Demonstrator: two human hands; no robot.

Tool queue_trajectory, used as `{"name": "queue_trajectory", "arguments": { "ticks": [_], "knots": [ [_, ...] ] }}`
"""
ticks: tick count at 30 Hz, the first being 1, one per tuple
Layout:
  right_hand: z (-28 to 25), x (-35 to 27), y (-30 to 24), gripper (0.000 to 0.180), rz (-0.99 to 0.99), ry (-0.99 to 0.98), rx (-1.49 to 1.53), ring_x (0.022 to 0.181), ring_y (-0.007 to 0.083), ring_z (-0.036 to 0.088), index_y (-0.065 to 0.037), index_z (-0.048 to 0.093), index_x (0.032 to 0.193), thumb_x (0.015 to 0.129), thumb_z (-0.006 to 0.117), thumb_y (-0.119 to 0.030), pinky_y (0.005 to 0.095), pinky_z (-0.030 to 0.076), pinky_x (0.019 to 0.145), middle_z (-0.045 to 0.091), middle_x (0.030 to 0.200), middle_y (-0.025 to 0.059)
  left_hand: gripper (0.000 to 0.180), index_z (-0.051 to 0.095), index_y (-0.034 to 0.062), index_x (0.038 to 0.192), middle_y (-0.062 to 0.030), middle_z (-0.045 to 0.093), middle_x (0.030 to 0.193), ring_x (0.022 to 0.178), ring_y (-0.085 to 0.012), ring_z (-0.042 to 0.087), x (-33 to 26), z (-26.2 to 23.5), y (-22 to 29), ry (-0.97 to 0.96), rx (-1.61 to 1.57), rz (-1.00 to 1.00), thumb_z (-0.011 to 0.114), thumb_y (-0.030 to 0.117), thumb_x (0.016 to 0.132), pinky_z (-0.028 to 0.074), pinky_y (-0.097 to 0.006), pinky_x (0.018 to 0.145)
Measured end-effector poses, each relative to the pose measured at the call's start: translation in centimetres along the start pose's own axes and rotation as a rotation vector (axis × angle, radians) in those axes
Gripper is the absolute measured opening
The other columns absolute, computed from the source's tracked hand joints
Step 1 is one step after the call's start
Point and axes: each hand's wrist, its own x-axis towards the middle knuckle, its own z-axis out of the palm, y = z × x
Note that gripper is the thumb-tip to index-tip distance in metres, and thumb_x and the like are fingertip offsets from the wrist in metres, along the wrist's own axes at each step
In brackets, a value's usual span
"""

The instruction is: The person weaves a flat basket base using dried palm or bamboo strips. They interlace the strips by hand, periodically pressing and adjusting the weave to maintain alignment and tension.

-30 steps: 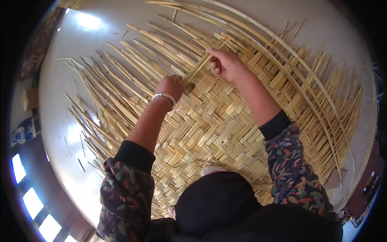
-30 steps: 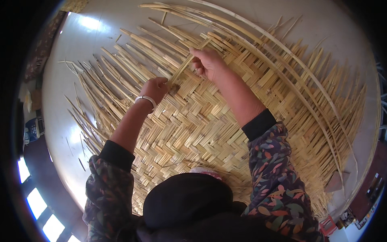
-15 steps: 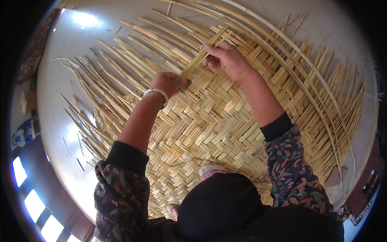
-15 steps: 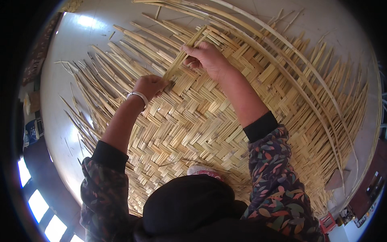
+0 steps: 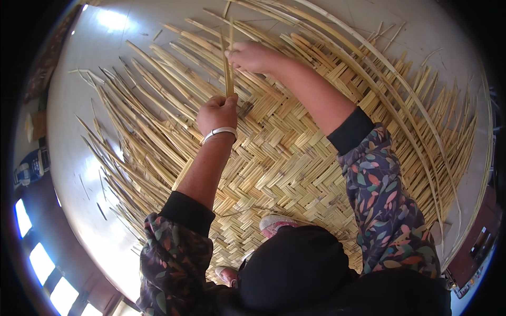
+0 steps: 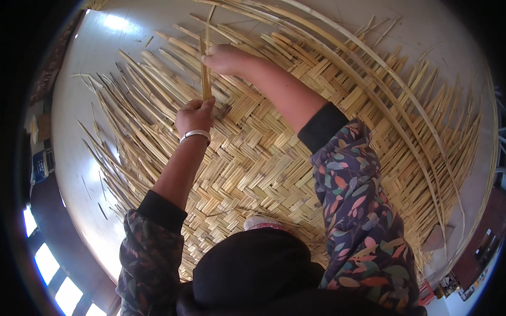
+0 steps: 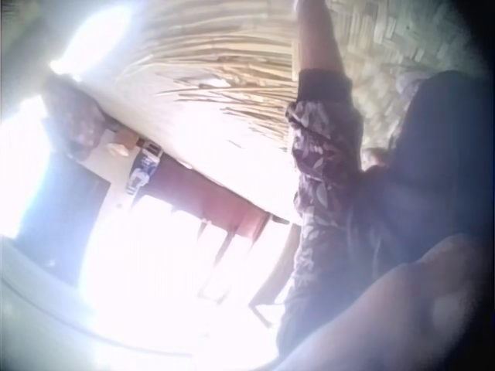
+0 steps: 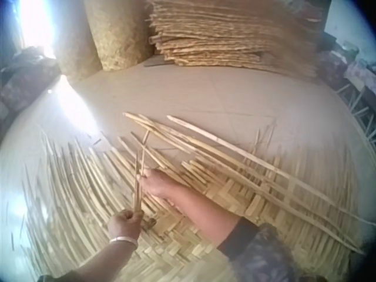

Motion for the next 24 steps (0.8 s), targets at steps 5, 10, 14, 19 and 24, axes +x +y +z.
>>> {"name": "queue_trajectory", "arguments": {
  "ticks": [5,10,14,19,24],
  "knots": [
    [1.3,-0.2,-3.3,0.027,-0.003,-0.236,-0.656,0.089,0.0337,0.062,0.0,0.061,0.1,0.081,0.046,-0.012,0.0413,0.048,0.075,0.062,0.097,0.0216,0.026,0.066,-0.0015,0.076,-0.0058,0.058,0.056,0.043,-0.0134,0.054,0.4,0.1,-1.0,0.034,-0.161,-0.048,0.072,0.024,0.074,0.043,-0.026,0.043],
    [3.5,0.6,-2.8,0.02,-0.049,-0.132,-0.84,0.086,0.033,0.063,-0.003,0.067,0.09,0.076,0.055,-0.011,0.0414,0.051,0.071,0.065,0.092,0.0168,0.024,0.067,0.0,0.075,-0.0102,0.061,0.057,0.047,-0.0171,0.059,-0.2,-0.4,0.0,0.007,-0.205,-0.125,0.067,0.024,0.075,0.049,-0.031,0.052],
    [2.3,4.0,-2.2,0.021,0.016,-0.125,-0.755,0.08,0.0283,0.064,-0.006,0.066,0.088,0.073,0.065,-0.02,0.0385,0.05,0.069,0.065,0.085,0.0148,0.023,0.066,-0.0026,0.075,-0.0097,0.061,0.058,0.045,-0.0163,0.058,-0.7,-0.8,0.9,0.017,-0.29,-0.175,0.067,0.02,0.076,0.048,-0.029,0.047],
    [1.5,4.4,-1.8,0.033,-0.069,-0.198,-0.464,0.056,0.015,0.05,-0.003,0.055,0.071,0.068,0.076,-0.028,0.0356,0.044,0.052,0.052,0.061,0.0074,0.023,0.064,-0.0053,0.076,-0.0105,0.061,0.059,0.046,-0.0162,0.058,-0.8,-1.0,0.6,0.059,-0.407,-0.219,0.068,0.017,0.076,0.048,-0.029,0.044],
    [1.9,3.1,-2.2,0.03,0.105,-0.28,-0.403,0.045,0.0138,0.049,-0.003,0.056,0.081,0.071,0.074,-0.023,0.0307,0.035,0.037,0.056,0.063,0.0075,0.023,0.063,-0.0056,0.073,-0.0098,0.059,0.058,0.045,-0.0156,0.057,-0.8,-0.9,0.6,0.074,-0.446,-0.216,0.068,0.017,0.075,0.047,-0.028,0.042]
  ]
}}
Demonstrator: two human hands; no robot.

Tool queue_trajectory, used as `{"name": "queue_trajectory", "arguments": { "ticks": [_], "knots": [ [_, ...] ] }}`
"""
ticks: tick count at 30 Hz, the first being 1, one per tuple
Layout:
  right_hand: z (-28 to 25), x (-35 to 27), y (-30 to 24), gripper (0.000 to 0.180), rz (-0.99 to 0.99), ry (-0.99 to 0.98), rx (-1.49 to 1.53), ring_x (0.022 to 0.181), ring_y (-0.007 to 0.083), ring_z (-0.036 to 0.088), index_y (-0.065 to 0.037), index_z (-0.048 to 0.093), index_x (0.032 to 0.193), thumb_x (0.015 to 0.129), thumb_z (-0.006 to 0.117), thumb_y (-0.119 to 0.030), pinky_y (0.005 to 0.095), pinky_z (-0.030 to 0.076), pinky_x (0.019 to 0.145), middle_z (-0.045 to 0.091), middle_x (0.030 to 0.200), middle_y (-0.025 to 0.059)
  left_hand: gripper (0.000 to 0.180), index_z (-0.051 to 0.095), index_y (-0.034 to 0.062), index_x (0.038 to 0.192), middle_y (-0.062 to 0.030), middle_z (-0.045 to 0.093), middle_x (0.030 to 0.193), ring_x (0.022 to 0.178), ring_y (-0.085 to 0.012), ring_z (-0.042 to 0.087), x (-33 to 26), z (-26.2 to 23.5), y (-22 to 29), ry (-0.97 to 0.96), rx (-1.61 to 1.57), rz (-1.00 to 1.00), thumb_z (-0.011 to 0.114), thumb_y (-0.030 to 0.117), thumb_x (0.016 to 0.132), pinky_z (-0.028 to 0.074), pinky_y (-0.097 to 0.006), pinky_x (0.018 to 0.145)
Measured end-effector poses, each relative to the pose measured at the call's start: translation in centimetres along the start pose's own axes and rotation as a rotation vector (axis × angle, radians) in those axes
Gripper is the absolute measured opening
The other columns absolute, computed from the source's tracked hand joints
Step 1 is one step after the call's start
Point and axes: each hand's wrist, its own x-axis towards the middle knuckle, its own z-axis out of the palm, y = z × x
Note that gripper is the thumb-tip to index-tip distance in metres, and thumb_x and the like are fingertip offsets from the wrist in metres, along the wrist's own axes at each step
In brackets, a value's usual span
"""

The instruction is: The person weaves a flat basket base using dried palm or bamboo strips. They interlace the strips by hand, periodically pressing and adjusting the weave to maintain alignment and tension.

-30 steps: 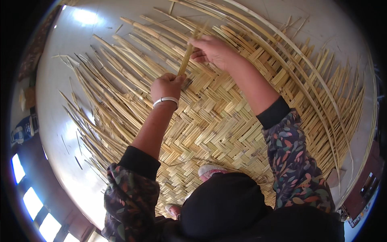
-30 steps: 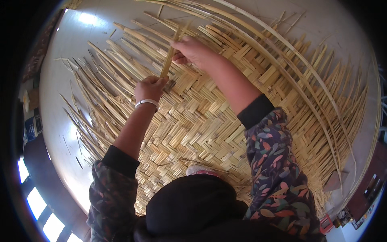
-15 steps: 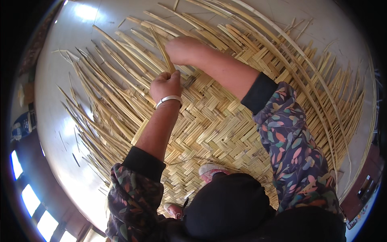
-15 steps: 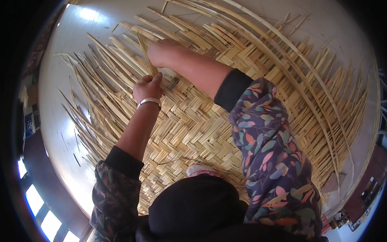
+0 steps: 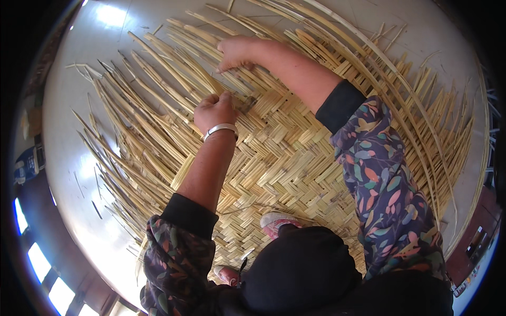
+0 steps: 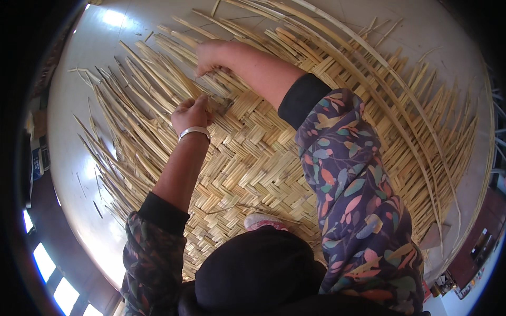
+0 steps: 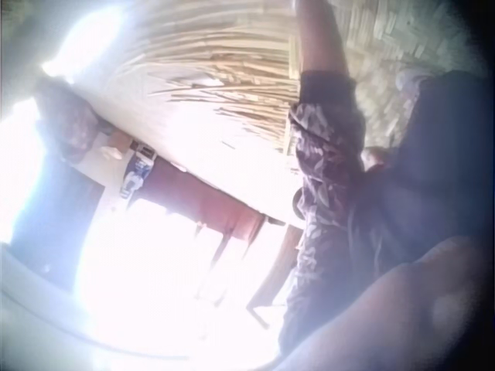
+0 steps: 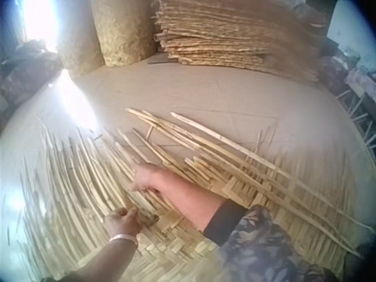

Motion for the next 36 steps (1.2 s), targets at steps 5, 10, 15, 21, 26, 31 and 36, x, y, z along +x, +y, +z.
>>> {"name": "queue_trajectory", "arguments": {
  "ticks": [5,10,15,21,26,31,36],
  "knots": [
    [0.0,-1.0,0.3,0.027,0.047,-0.116,0.24,0.048,0.0105,0.052,-0.003,0.058,0.086,0.072,0.074,-0.021,0.0274,0.038,0.041,0.059,0.067,0.0045,0.022,0.063,-0.0049,0.072,-0.0093,0.058,0.058,0.044,-0.0156,0.057,0.2,0.1,-0.2,-0.014,-0.035,-0.015,0.068,0.017,0.075,0.047,-0.028,0.042],
    [0.7,-0.4,2.9,0.024,-0.025,-0.174,0.54,0.065,0.0072,0.055,-0.006,0.06,0.087,0.074,0.074,-0.02,0.0227,0.042,0.057,0.061,0.074,0.0008,0.023,0.063,-0.0047,0.074,-0.0087,0.058,0.058,0.043,-0.0153,0.055,0.2,0.4,0.0,0.009,-0.022,-0.045,0.07,0.017,0.074,0.047,-0.027,0.042],
    [-0.1,-1.9,2.7,0.038,-0.081,-0.197,0.668,0.078,0.0099,0.057,-0.002,0.06,0.099,0.071,0.077,-0.021,0.0253,0.044,0.069,0.062,0.085,0.0039,0.023,0.063,-0.0027,0.076,-0.0061,0.056,0.057,0.042,-0.0125,0.052,2.0,0.4,-1.1,-0.129,0.138,0.032,0.07,0.019,0.076,0.043,-0.025,0.041],
    [-0.1,-2.7,3.5,0.046,-0.151,-0.243,0.874,0.09,0.0119,0.056,0.0,0.058,0.109,0.074,0.076,-0.025,0.026,0.045,0.077,0.062,0.098,0.0068,0.019,0.063,-0.0012,0.084,-0.0032,0.058,0.059,0.048,-0.0092,0.051,4.2,0.3,-2.2,-0.424,0.307,0.217,0.064,0.017,0.082,0.042,-0.023,0.046],
    [-0.6,-2.4,3.4,0.05,-0.107,-0.146,0.86,0.096,0.0127,0.055,-0.003,0.057,0.114,0.075,0.075,-0.029,0.025,0.046,0.075,0.061,0.103,0.0068,0.02,0.063,-0.0013,0.089,-0.0031,0.06,0.064,0.051,-0.0086,0.053,4.2,-0.4,-1.9,-0.47,0.368,0.301,0.064,0.017,0.082,0.043,-0.022,0.048],
    [-3.9,-3.0,4.7,0.043,-0.176,0.156,0.407,0.083,0.0156,0.06,-0.008,0.061,0.109,0.074,0.071,-0.031,0.0278,0.048,0.073,0.064,0.093,0.0089,0.022,0.065,0.0028,0.094,-0.0066,0.065,0.069,0.059,-0.0136,0.06,3.4,-0.4,-0.9,-0.463,0.403,0.265,0.063,0.02,0.08,0.047,-0.027,0.059],
    [-5.8,-2.5,5.6,0.045,-0.038,0.324,-0.249,0.086,0.0206,0.062,-0.003,0.059,0.111,0.072,0.07,-0.024,0.0312,0.048,0.077,0.064,0.098,0.0158,0.023,0.066,0.0032,0.095,-0.0061,0.065,0.071,0.06,-0.0126,0.06,3.6,-0.8,-1.4,-0.434,0.35,0.249,0.064,0.02,0.08,0.047,-0.027,0.06]
  ]
}}
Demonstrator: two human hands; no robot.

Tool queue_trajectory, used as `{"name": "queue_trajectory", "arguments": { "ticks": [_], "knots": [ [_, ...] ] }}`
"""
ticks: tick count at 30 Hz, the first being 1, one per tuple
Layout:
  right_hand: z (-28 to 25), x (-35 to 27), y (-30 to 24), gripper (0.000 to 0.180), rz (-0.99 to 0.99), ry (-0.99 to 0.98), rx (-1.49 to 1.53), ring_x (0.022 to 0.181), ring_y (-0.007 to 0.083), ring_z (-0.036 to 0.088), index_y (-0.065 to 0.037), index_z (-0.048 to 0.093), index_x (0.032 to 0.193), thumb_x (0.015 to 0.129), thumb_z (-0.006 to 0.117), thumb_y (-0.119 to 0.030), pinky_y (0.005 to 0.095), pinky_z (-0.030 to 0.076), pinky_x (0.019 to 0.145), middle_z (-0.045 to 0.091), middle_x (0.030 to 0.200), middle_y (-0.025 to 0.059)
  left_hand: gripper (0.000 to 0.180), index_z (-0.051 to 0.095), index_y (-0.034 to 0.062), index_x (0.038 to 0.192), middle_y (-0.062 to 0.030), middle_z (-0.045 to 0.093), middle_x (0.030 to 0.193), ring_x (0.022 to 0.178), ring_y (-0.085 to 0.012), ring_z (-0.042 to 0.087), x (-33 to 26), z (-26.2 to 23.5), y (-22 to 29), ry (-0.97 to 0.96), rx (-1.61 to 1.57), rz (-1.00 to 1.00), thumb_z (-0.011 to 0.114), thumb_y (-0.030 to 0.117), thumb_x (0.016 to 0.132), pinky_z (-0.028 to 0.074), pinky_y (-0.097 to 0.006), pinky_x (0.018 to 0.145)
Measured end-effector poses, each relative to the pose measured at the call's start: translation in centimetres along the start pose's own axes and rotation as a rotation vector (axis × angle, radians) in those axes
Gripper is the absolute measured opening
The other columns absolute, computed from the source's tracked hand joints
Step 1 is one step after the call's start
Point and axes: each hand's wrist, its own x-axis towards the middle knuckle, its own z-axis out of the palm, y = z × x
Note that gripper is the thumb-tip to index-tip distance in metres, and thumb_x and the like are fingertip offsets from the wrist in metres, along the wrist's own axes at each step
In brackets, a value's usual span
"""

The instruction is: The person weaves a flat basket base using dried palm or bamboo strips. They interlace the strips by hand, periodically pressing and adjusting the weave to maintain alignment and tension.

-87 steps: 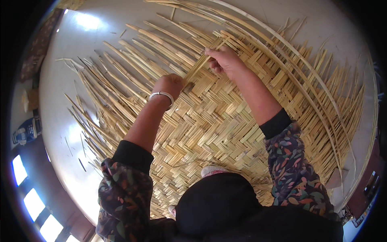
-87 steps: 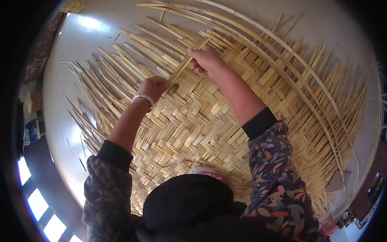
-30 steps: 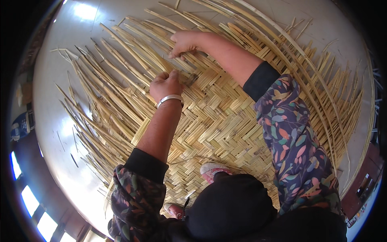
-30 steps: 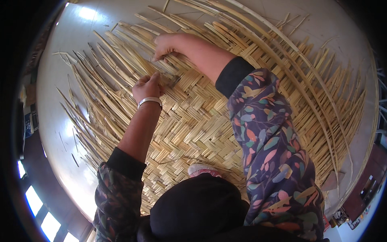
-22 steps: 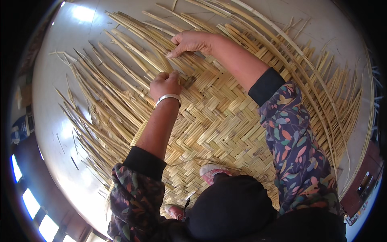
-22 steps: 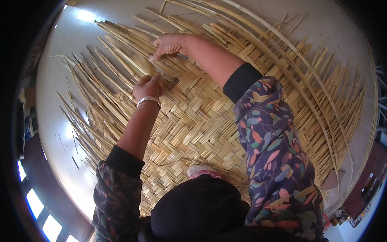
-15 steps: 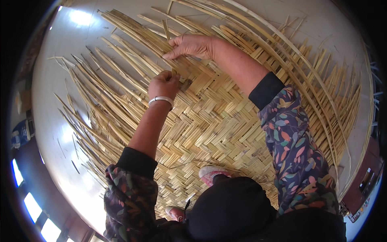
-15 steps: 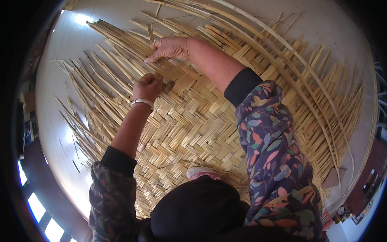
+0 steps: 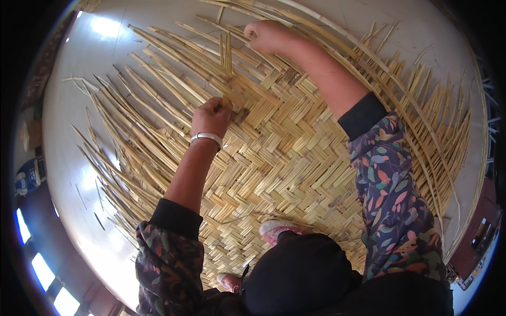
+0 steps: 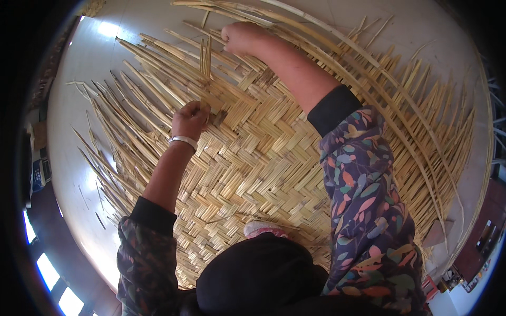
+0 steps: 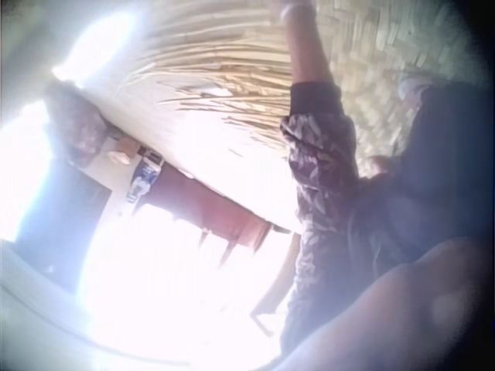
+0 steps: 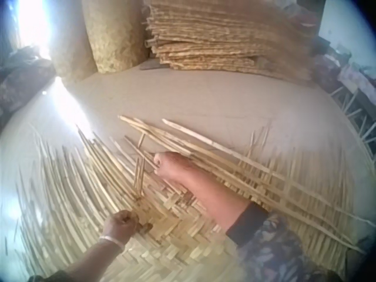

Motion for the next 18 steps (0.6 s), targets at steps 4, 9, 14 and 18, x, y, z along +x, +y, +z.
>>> {"name": "queue_trajectory", "arguments": {
  "ticks": [4,9,14,18],
  "knots": [
    [1.2,2.0,0.9,0.049,0.088,-0.043,-0.151,0.087,0.023,0.061,0.001,0.059,0.108,0.068,0.073,-0.024,0.0338,0.047,0.076,0.064,0.097,0.0172,0.023,0.066,0.0032,0.094,-0.0059,0.065,0.072,0.061,-0.0121,0.06,-0.5,0.1,0.8,0.011,0.006,-0.012,0.064,0.02,0.079,0.047,-0.026,0.06],
    [0.8,4.0,1.1,0.049,0.104,-0.15,0.524,0.075,0.0172,0.058,0.001,0.057,0.104,0.068,0.078,-0.025,0.0316,0.047,0.065,0.061,0.085,0.0076,0.023,0.066,0.0045,0.093,-0.0057,0.065,0.071,0.063,-0.0134,0.061,-1.0,0.1,0.9,0.049,-0.076,-0.049,0.064,0.022,0.079,0.047,-0.027,0.062],
    [0.7,3.8,-0.6,0.036,0.207,-0.271,0.765,0.065,0.0091,0.055,-0.005,0.056,0.095,0.071,0.076,-0.022,0.0251,0.044,0.053,0.06,0.079,0.002,0.022,0.067,0.0074,0.091,-0.0059,0.067,0.074,0.069,-0.017,0.063,-0.6,0.2,-0.3,0.107,0.024,-0.035,0.063,0.024,0.078,0.048,-0.03,0.068],
    [0.1,3.8,-0.6,0.036,0.134,-0.285,0.831,0.071,0.0127,0.058,-0.004,0.062,0.094,0.068,0.079,-0.023,0.032,0.048,0.061,0.064,0.083,0.0046,0.022,0.067,0.0067,0.091,-0.0058,0.067,0.075,0.068,-0.0164,0.063,-0.5,0.3,0.0,0.101,0.031,-0.056,0.063,0.024,0.078,0.048,-0.029,0.067]
  ]
}}
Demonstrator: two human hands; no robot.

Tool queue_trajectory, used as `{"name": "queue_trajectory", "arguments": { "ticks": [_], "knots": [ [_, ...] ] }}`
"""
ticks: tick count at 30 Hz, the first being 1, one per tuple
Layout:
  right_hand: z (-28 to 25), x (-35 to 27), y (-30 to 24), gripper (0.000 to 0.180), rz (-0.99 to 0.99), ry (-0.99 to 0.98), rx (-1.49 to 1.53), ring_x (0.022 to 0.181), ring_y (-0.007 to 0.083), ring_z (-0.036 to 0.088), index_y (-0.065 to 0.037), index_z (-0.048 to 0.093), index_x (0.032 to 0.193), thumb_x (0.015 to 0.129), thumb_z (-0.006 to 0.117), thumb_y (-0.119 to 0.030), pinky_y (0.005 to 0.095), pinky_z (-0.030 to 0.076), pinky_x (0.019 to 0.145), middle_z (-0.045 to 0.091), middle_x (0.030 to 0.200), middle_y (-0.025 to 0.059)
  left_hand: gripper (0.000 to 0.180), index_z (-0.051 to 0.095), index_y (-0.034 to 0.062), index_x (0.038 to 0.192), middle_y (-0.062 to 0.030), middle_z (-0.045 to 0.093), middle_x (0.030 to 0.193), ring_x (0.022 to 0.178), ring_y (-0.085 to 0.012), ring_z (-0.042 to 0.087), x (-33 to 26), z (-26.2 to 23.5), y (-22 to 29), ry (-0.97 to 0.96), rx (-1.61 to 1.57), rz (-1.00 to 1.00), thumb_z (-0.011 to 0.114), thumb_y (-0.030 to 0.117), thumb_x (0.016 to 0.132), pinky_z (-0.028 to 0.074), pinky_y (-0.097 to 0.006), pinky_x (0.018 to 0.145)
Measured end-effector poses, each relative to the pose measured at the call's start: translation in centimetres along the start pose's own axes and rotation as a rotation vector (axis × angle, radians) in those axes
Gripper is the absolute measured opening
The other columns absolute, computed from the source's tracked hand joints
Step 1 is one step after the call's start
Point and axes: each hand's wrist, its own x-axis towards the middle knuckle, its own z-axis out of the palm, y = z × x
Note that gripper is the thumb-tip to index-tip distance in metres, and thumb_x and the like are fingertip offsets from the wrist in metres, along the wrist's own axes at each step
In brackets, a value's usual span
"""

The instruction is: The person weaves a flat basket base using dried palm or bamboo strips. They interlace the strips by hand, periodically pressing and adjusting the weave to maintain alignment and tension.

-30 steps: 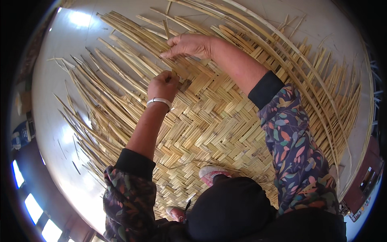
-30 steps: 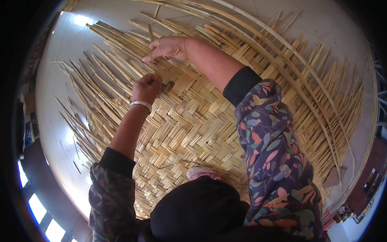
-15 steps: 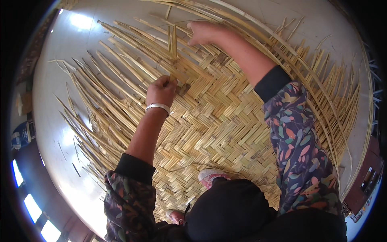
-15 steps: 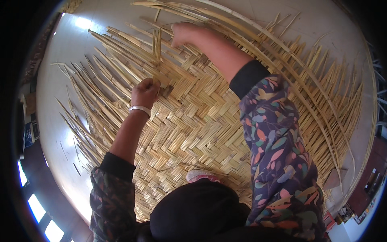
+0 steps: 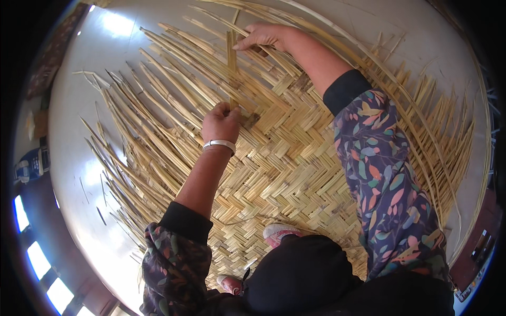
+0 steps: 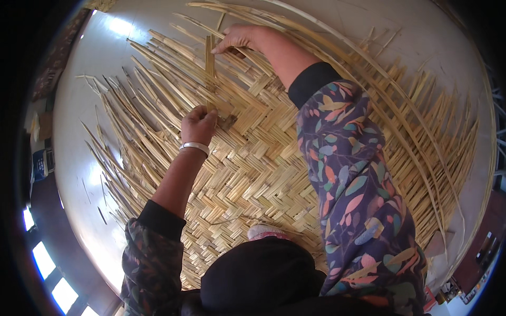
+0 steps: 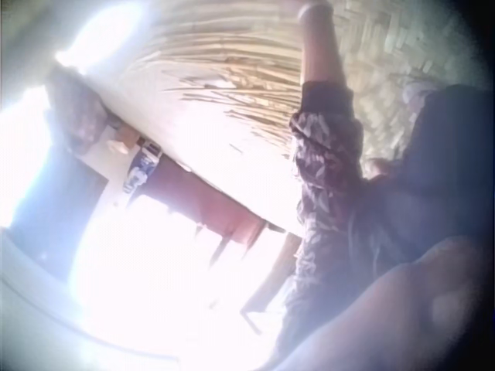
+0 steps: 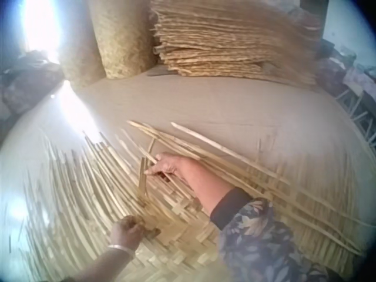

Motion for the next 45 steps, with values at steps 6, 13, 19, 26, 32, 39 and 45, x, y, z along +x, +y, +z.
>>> {"name": "queue_trajectory", "arguments": {
  "ticks": [6,13,19,26,32,39,45],
  "knots": [
    [-0.3,-1.7,-1.2,0.033,-0.158,-0.102,0.088,0.069,0.0082,0.059,-0.004,0.059,0.1,0.076,0.072,-0.022,0.0235,0.05,0.066,0.062,0.082,-0.0002,0.022,0.067,0.0034,0.091,-0.0035,0.065,0.073,0.061,-0.0106,0.059,-0.1,-0.5,0.5,-0.047,-0.132,-0.067,0.064,0.022,0.079,0.047,-0.026,0.06],
    [-1.8,-2.5,-1.5,0.029,-0.322,-0.237,0.292,0.078,0.008,0.063,-0.007,0.061,0.105,0.081,0.065,-0.022,0.0224,0.051,0.074,0.065,0.085,-0.001,0.019,0.065,-0.0008,0.09,-0.0014,0.057,0.065,0.053,-0.0093,0.052,0.4,-0.6,0.4,-0.166,-0.356,-0.096,0.064,0.015,0.08,0.044,-0.024,0.051],
    [-2.7,-3.2,-1.5,0.028,-0.367,-0.292,0.35,0.074,0.0098,0.063,-0.006,0.06,0.103,0.08,0.067,-0.021,0.0258,0.052,0.072,0.064,0.084,0.0034,0.019,0.065,-0.0009,0.089,-0.0023,0.058,0.064,0.052,-0.0096,0.052,1.3,-0.4,0.2,-0.182,-0.34,-0.137,0.065,0.015,0.079,0.044,-0.024,0.05],
    [-1.0,-4.3,-2.2,0.034,-0.483,-0.143,0.259,0.077,0.0128,0.063,-0.004,0.058,0.105,0.079,0.068,-0.024,0.0254,0.052,0.069,0.064,0.089,0.0043,0.011,0.063,0.0023,0.085,0.0004,0.054,0.063,0.052,-0.0081,0.048,1.9,-0.4,-0.2,-0.229,-0.313,-0.136,0.063,0.013,0.083,0.04,-0.024,0.048],
    [-1.6,-2.9,-2.0,0.026,-0.157,-0.286,0.139,0.067,0.0038,0.055,-0.006,0.062,0.094,0.08,0.066,-0.027,0.0189,0.047,0.059,0.058,0.077,-0.0032,0.012,0.063,0.0018,0.083,0.0004,0.054,0.061,0.051,-0.0084,0.048,1.9,-0.8,-0.2,-0.339,-0.224,-0.025,0.063,0.014,0.083,0.04,-0.023,0.049],
    [-0.5,-2.6,-2.8,0.038,0.048,-0.2,-0.21,0.066,0.0055,0.053,-0.004,0.058,0.095,0.076,0.068,-0.036,0.02,0.046,0.057,0.055,0.076,-0.0008,0.018,0.066,0.0011,0.091,-0.0042,0.062,0.07,0.06,-0.0117,0.057,2.1,-1.5,1.4,-0.414,0.045,-0.049,0.066,0.013,0.078,0.048,-0.028,0.059],
    [-0.7,-4.3,-2.6,0.061,0.146,-0.088,-0.46,0.085,0.0172,0.059,0.002,0.049,0.113,0.072,0.07,-0.039,0.0323,0.049,0.075,0.06,0.096,0.0126,0.028,0.067,0.0059,0.1,-0.0076,0.066,0.073,0.065,-0.0158,0.063,3.0,-1.0,2.1,-0.471,0.333,-0.025,0.068,0.023,0.077,0.049,-0.031,0.067]
  ]
}}
